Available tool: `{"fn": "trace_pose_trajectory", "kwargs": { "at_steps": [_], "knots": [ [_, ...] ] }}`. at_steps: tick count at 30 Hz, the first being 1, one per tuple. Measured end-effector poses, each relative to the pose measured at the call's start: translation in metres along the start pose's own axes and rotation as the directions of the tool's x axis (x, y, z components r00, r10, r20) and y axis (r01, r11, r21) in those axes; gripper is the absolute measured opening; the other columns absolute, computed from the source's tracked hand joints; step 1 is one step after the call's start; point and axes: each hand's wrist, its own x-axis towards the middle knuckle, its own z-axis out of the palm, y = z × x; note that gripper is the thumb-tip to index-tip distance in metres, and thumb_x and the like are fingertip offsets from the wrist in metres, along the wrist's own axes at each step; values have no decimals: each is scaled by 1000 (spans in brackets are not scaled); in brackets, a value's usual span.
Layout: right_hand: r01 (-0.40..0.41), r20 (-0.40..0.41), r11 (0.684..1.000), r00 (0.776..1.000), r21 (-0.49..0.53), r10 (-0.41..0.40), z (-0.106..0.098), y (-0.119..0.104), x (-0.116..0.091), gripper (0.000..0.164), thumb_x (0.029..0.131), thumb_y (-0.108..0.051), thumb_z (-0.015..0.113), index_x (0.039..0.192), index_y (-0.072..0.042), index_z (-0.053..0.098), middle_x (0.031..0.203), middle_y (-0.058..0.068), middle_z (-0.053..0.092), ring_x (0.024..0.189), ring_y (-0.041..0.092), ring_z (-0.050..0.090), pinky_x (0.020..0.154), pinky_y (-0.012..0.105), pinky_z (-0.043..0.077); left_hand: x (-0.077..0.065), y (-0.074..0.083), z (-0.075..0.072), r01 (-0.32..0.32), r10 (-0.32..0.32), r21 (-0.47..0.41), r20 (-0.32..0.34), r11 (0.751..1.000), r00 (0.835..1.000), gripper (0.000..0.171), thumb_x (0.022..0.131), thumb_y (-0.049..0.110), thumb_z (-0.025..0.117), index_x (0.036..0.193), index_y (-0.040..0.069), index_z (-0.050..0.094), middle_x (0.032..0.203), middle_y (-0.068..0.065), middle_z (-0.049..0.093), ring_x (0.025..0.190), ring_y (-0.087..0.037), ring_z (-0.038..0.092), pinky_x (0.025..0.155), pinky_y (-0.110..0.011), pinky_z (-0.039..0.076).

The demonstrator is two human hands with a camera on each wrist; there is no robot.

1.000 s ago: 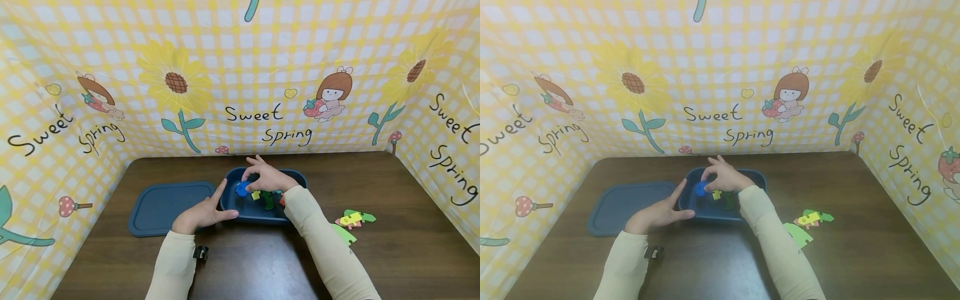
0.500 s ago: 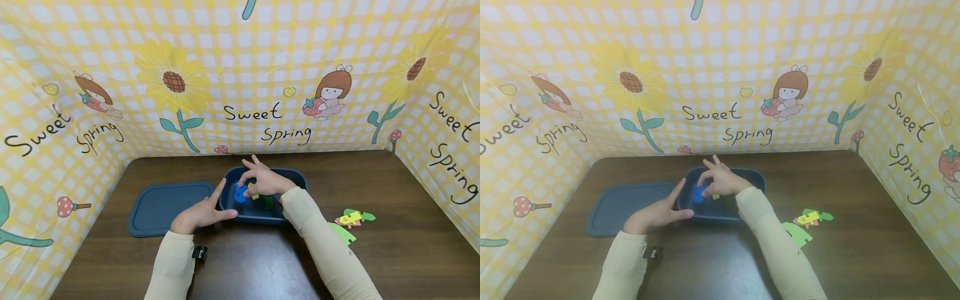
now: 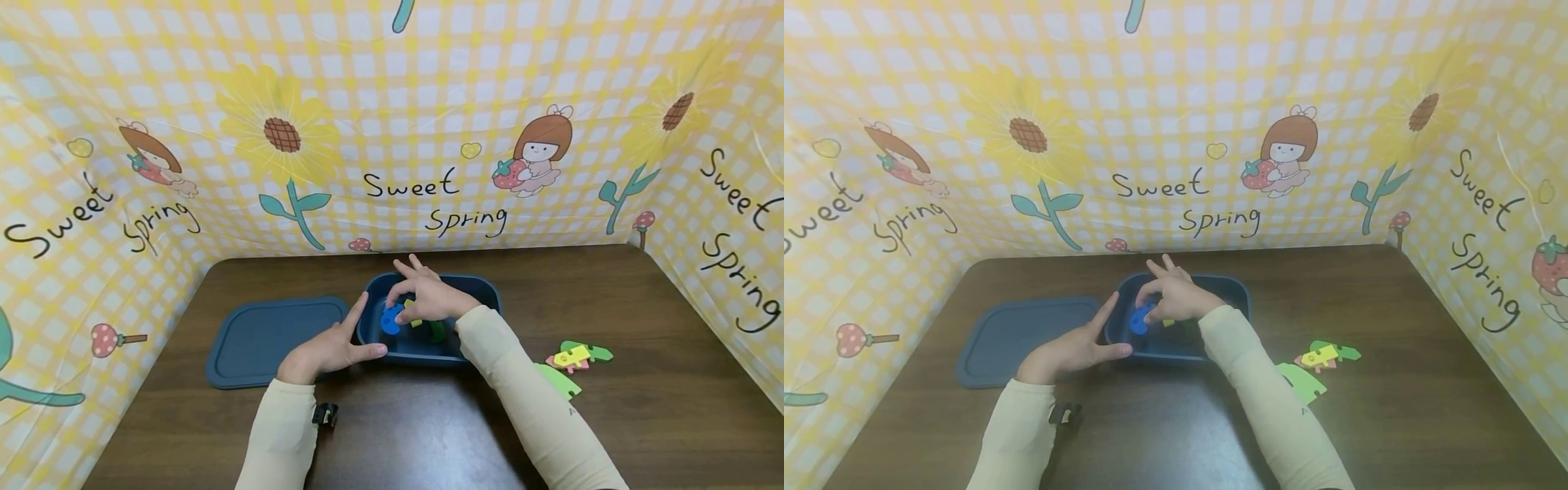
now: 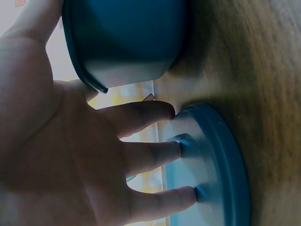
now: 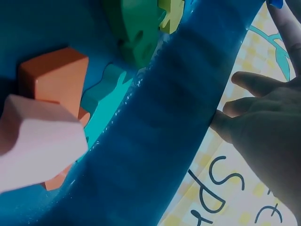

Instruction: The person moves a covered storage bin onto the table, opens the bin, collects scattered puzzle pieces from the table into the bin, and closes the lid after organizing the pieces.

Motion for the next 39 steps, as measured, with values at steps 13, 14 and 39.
{"fn": "trace_pose_trajectory", "kwargs": {
  "at_steps": [13, 14, 39],
  "knots": [
    [7, -42, 999, 999, -35, -9, 5, -4, 4, 16, 89, -31, 80, 104, -33, 75, 169, 6, 6, 151, 31, -20, 118, 58, -3, 0, 0, 0, -9, 9, -5, 6, 1000, 1000, 104, 92, 64, 63, 162, 35, -9, 158, -38, 17, 142, -58, 19, 102, -76, 27],
    [6, -45, 999, 999, -42, -8, 6, -5, 5, 16, 89, -31, 80, 104, -33, 76, 169, 6, 5, 151, 31, -19, 118, 58, -3, 0, 0, 0, -8, 8, -5, 5, 1000, 1000, 104, 92, 64, 63, 162, 35, -9, 158, -38, 17, 142, -59, 20, 102, -76, 27],
    [-37, -153, 999, 987, 13, 39, -25, -24, -18, 27, 96, -30, 72, 120, -19, 74, 164, 11, 26, 150, 34, 21, 114, 60, 26, 0, 1, 1, 4, -4, -6, -13, 1000, 1000, 103, 91, 64, 64, 162, 39, -7, 159, -36, 18, 143, -58, 19, 103, -76, 26]
  ]
}}
